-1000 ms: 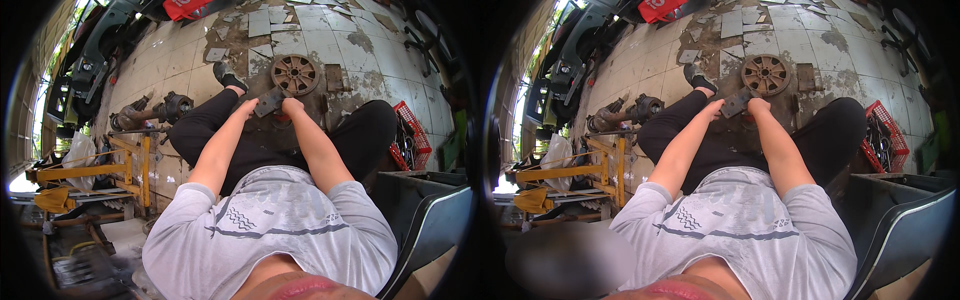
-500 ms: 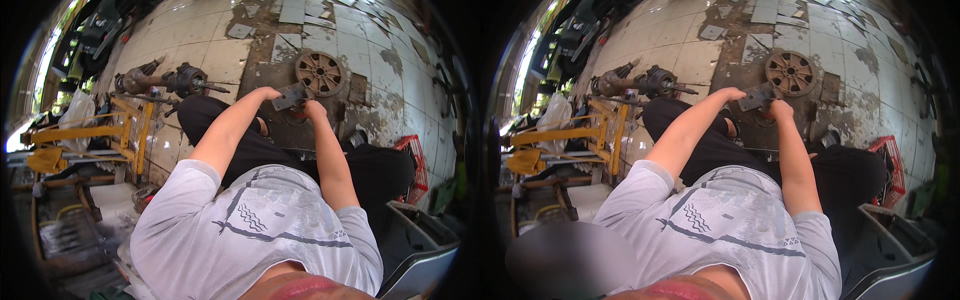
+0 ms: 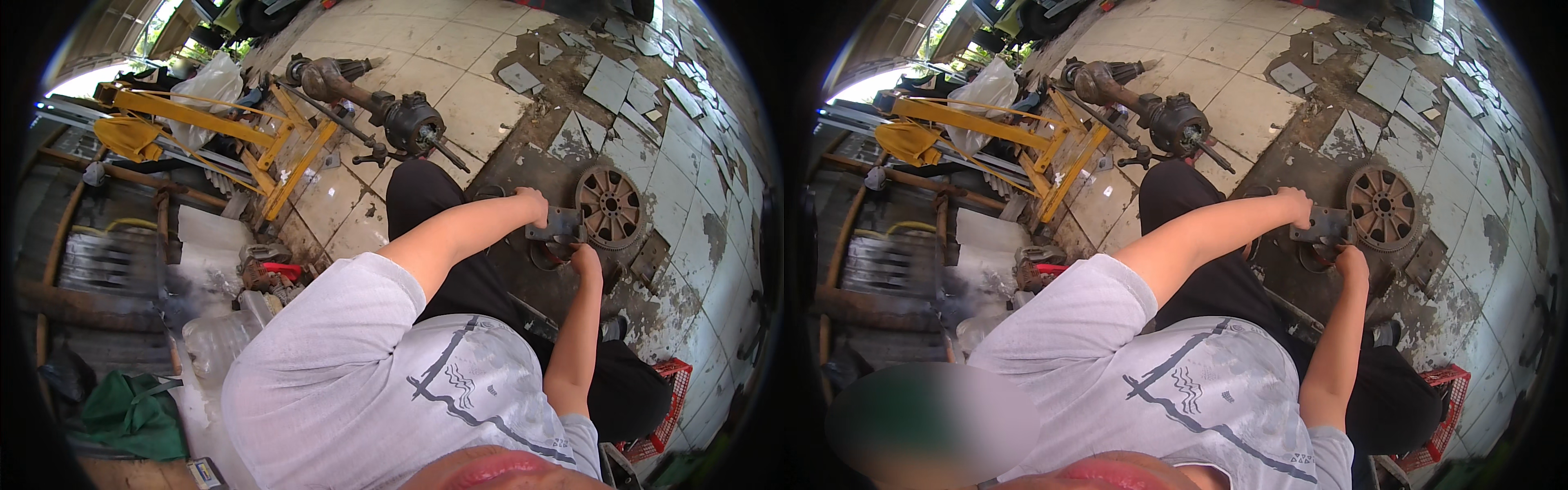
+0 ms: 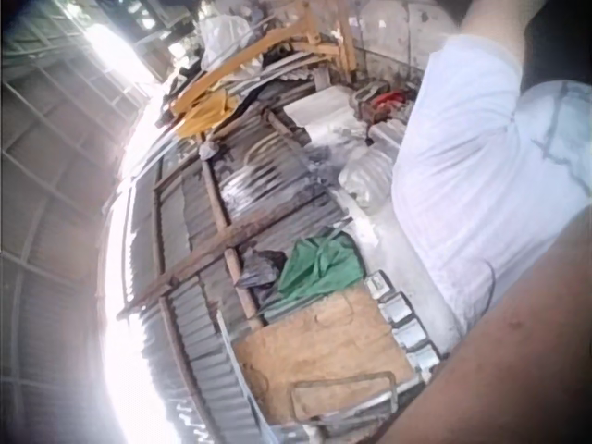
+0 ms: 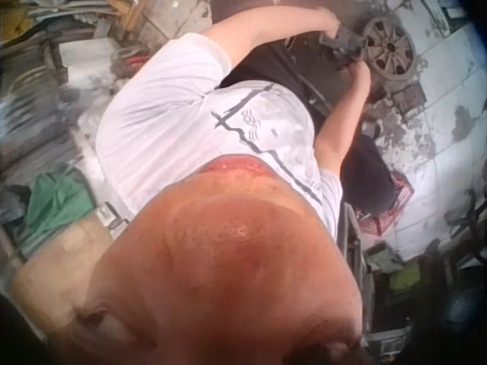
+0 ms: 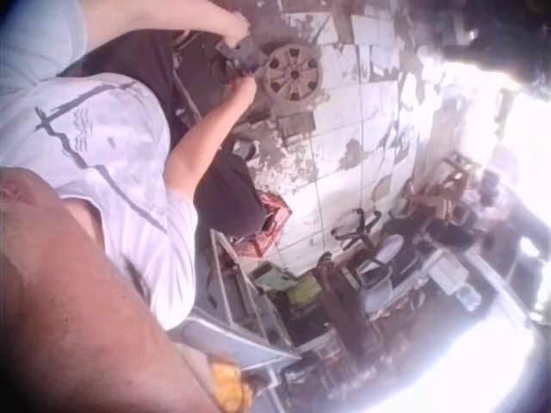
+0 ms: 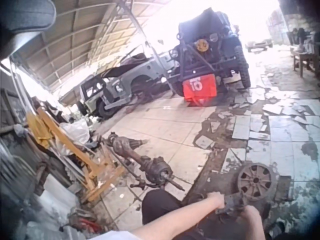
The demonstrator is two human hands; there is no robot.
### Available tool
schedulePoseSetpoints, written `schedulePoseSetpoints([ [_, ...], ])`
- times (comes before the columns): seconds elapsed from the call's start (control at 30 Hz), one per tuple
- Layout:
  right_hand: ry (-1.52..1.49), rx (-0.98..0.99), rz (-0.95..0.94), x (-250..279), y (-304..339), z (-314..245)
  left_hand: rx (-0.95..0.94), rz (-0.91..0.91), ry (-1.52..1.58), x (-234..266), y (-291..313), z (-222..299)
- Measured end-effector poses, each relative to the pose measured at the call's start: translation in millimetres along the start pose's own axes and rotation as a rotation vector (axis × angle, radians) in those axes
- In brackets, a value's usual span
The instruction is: The person sits on the floor and uses a sanding block to smooth the edges of a metal part. They repeatedly rub the block along the edges and corners, occasionally repositioning the part to access different areas.
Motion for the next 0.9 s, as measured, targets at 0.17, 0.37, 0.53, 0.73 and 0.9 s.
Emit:
schedulePoseSetpoints([
  [0.17,0.006,0.008,0.127,51,17,-50,-0.097,0.324,0.171,-45,-7,-6],
  [0.37,0.243,0.247,0.397,-21,24,-29,-0.199,0.387,-0.114,-67,15,25],
  [0.53,0.469,0.24,0.483,-48,13,-11,-0.207,0.512,-0.182,-62,8,20],
  [0.73,0.667,0.592,0.202,-40,17,-7,-0.224,0.496,-0.091,-61,-10,12],
  [0.9,0.556,0.504,0.355,-22,13,3,-0.259,0.509,-0.017,-51,-10,10],
])
Point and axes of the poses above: each hand's wrist, its own y-axis away from the middle knuckle, its own x-axis out of the back of the hand, z = x × y, the point moved 3 cm from there along -y, towards the middle knuckle, and after that the axes turned 9 degrees about x, right-handed, at the moved point
